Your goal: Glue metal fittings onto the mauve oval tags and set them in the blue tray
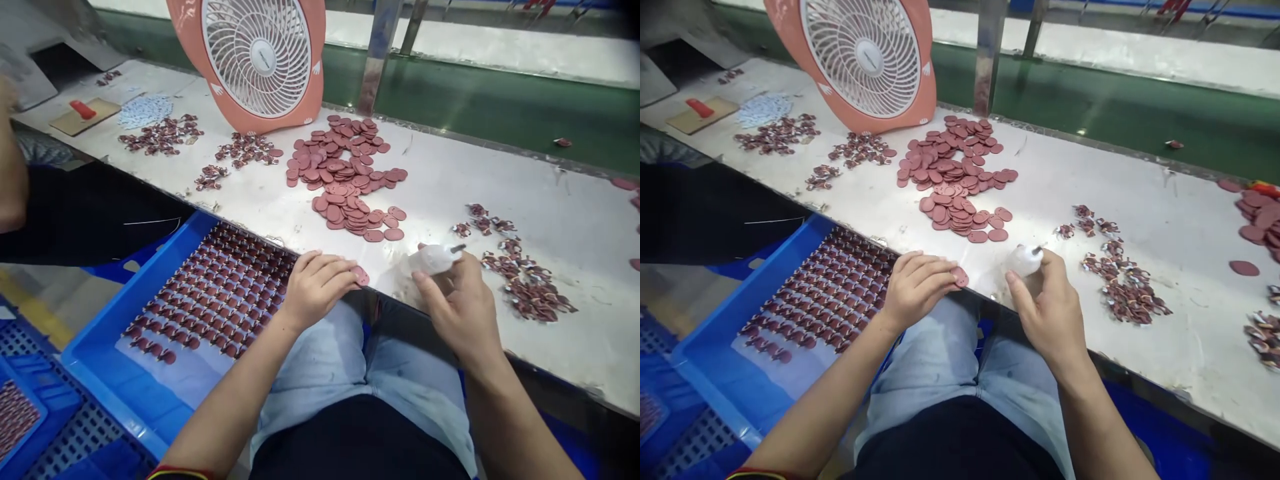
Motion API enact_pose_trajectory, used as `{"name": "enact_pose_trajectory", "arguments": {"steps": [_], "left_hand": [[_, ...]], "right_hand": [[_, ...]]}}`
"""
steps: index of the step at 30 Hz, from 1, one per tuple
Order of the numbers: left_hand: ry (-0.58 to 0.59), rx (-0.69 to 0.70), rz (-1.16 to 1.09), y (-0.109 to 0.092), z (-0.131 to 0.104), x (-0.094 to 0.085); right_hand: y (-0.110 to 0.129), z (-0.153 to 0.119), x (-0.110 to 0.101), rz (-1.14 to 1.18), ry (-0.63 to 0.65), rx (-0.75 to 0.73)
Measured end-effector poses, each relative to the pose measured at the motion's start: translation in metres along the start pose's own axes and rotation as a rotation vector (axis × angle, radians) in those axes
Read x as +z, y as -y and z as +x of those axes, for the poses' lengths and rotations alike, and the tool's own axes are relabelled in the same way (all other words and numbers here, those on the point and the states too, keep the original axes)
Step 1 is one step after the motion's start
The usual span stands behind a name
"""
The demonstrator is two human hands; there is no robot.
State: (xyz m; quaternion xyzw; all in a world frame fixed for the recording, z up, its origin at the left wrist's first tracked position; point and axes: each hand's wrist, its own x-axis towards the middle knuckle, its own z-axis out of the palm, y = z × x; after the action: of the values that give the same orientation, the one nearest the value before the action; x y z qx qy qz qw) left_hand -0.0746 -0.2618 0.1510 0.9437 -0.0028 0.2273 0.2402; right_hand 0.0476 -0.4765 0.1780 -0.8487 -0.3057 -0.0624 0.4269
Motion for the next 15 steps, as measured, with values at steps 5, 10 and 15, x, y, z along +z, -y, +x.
{"name": "enact_pose_trajectory", "arguments": {"steps": [5, 10, 15], "left_hand": [[-0.065, 0.009, -0.112, -0.031, -0.018, -0.008], [-0.285, 0.11, -0.143, -0.06, -0.036, -0.018], [-0.42, 0.136, -0.271, -0.061, -0.046, -0.02]], "right_hand": [[0.025, -0.021, -0.004, 0.434, 0.048, -0.066], [0.05, -0.045, -0.006, 0.627, 0.175, -0.088], [0.065, -0.049, 0.002, 0.547, 0.193, -0.19]]}}
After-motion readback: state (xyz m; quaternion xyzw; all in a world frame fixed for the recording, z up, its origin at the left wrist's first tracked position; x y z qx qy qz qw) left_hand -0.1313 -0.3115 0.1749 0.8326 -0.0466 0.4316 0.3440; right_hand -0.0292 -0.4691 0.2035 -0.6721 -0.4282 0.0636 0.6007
